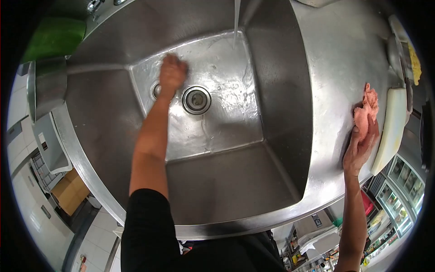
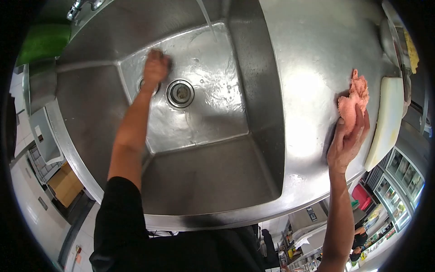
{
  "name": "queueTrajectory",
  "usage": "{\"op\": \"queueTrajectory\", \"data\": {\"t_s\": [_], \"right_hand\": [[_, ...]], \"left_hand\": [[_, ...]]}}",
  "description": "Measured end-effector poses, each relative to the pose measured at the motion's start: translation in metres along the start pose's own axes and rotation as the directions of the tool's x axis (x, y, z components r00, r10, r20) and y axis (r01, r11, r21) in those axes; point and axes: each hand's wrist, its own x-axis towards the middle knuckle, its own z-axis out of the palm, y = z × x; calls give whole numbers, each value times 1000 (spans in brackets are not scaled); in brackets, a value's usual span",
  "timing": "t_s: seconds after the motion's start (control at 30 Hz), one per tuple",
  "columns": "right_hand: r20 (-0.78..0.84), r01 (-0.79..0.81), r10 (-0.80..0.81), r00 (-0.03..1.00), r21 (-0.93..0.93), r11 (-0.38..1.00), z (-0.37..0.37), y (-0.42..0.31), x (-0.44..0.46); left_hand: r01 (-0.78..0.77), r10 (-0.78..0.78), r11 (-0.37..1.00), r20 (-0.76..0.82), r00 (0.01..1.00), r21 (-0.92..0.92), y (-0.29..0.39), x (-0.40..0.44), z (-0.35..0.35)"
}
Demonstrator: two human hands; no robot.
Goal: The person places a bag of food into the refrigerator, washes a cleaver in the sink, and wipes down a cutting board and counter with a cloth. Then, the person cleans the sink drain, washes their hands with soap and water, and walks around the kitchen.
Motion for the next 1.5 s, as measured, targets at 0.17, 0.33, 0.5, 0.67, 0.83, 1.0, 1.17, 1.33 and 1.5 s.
{"op": "queueTrajectory", "data": {"t_s": [0.17, 0.33, 0.5, 0.67, 0.83, 1.0, 1.17, 1.33, 1.5], "right_hand": [[0, -4, 4, 1000, -1, 1000, -1, 1, -2], [0, -46, 46, 999, 19, 999, -2, -2, 0], [7, -62, 62, 998, 5, 998, -2, -2, -2], [9, -41, 41, 999, 9, 999, -2, 0, -1], [-6, 41, -41, 999, 3, 999, -1, 8, 0], [-2, 43, -43, 999, 45, 998, -2, 7, 2], [8, 8, -8, 1000, -1, 1000, -2, 6, 0], [7, 15, -15, 1000, 9, 1000, -4, 4, 1], [8, 16, -16, 1000, 28, 999, -3, 6, 0]], "left_hand": [[-300, 300, 954, -15, 954, 17, 100, -71, 30], [-340, 349, 937, 228, 909, -78, 54, -160, 18], [-252, 254, 967, 45, 966, -40, 73, -149, 17], [-305, 298, 930, -66, 952, -205, 176, -84, 64], [-437, 441, 897, 135, 887, -65, 146, -120, 75], [-134, 133, 990, 41, 990, 48, 62, -173, 33], [356, -355, 934, 58, 933, -11, 11, -247, 22], [207, -198, 973, 94, 976, -104, 72, -215, 106], [-538, 561, 823, 118, 819, -181, 211, -183, 59]]}}
